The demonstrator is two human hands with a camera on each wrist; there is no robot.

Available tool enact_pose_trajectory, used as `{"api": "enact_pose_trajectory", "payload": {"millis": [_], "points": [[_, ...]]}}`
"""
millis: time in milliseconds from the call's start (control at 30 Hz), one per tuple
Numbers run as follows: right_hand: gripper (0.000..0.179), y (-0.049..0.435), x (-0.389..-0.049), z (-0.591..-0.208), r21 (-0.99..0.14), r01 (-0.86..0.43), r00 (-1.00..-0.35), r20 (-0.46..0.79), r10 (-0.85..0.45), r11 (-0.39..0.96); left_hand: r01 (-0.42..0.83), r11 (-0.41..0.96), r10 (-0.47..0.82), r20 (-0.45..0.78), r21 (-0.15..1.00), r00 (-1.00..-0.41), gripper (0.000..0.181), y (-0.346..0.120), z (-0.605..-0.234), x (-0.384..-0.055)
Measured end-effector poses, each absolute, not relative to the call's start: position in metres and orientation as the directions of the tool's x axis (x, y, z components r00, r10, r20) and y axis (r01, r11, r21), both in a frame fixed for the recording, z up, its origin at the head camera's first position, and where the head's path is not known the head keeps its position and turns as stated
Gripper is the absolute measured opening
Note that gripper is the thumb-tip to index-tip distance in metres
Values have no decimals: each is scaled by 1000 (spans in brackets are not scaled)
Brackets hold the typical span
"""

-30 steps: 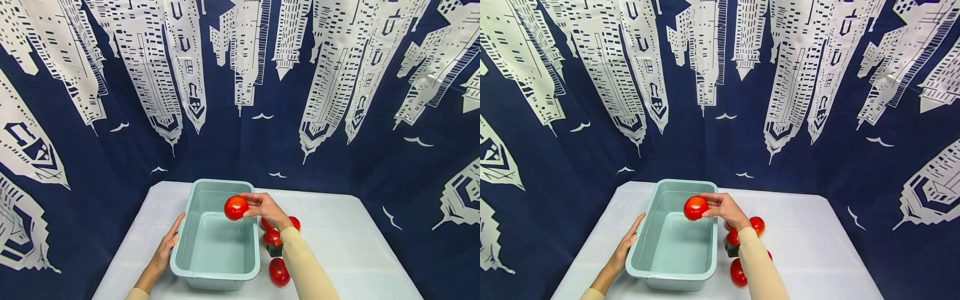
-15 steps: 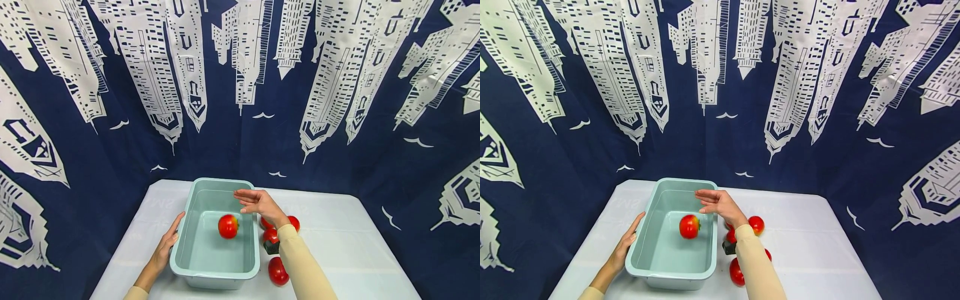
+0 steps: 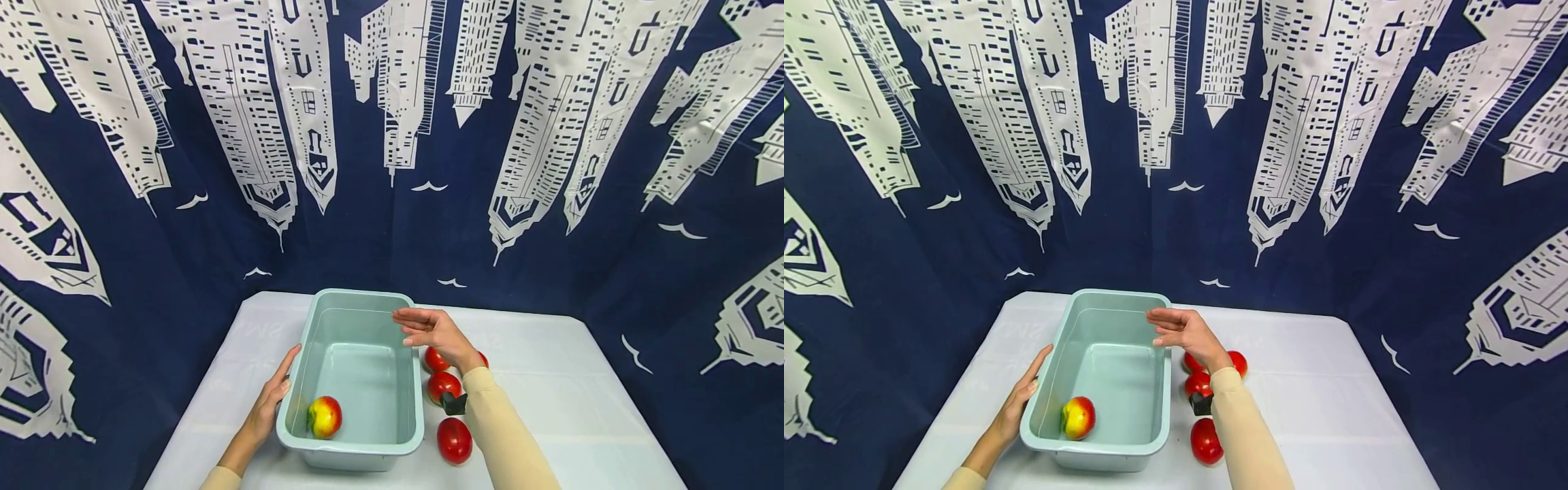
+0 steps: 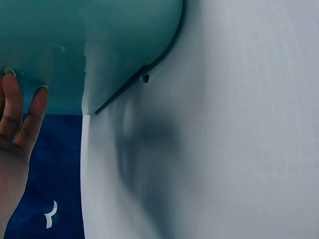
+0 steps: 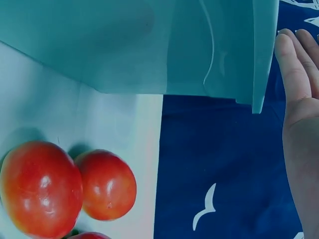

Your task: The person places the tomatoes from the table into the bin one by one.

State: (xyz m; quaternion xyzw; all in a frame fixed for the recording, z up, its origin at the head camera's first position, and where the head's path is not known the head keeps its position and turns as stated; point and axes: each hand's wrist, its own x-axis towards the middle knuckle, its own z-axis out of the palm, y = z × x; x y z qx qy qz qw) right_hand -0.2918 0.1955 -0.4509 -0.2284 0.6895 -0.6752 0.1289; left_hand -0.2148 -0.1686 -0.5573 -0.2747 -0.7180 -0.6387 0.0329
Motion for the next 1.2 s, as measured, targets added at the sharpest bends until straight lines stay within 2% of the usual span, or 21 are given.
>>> {"api": "enact_pose_trajectory", "payload": {"millis": [167,333,633,867,1200], "points": [[60,210,-289,-454,-992,-123,-885,100,-455,20,469,37,358,426,883,-831,59,-168,-559,-217],[58,229,-284,-462,-994,-113,-909,104,-404,0,457,53,346,413,888,-843,58,-167,-559,-216],[48,257,-279,-494,-990,-106,-937,66,-344,98,458,84,332,409,885,-850,59,-171,-556,-214],[51,275,-272,-516,-985,21,-940,-77,-332,169,437,86,318,391,895,-864,59,-170,-555,-213],[54,291,-261,-542,-960,85,-949,-159,-272,265,471,76,344,420,879,-840,60,-171,-558,-216]]}}
